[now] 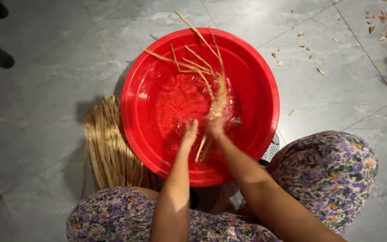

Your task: The person sits on the floor and repeatedly washes long, thin sticks in a red basin of water. They rinse and agitate the sticks by hand, then place some on a nearby stool. The person briefly stands to reposition the stool before resuming washing.

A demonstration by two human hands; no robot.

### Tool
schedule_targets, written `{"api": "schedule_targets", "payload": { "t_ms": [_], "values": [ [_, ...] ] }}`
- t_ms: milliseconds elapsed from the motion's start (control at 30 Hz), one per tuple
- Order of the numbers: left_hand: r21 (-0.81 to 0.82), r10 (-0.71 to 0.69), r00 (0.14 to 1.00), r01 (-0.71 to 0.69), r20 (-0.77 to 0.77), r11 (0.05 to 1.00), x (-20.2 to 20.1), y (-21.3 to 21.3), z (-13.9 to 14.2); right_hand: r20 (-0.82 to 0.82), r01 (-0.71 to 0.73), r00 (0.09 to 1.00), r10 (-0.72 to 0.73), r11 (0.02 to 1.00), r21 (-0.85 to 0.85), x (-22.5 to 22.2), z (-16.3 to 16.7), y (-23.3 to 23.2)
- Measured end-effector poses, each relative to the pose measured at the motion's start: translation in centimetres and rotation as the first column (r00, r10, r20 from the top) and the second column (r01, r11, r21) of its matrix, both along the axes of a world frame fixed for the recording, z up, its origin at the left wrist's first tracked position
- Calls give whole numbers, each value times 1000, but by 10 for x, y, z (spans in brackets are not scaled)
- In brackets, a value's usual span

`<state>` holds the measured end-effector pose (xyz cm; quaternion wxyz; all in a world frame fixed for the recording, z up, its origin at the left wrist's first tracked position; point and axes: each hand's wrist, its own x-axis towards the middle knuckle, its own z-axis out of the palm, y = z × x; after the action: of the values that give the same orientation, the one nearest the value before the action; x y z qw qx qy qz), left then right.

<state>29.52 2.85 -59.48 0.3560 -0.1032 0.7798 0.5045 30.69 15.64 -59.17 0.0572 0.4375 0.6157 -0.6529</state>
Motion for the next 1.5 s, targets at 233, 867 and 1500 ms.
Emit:
{"api": "schedule_targets", "payload": {
  "t_ms": [233,867,1500],
  "values": [
    [240,45,910,-156,413,958,5,5,7,149,-212,966,210,977,-8,-4,10,-1],
    [624,-90,994,28,68,781,20,16,52,-386,-63,916,-111,909,-412,-29,85,28],
    [801,100,848,-526,521,287,30,38,55,-346,-71,933,97,994,87,7,53,-24]
  ]
}}
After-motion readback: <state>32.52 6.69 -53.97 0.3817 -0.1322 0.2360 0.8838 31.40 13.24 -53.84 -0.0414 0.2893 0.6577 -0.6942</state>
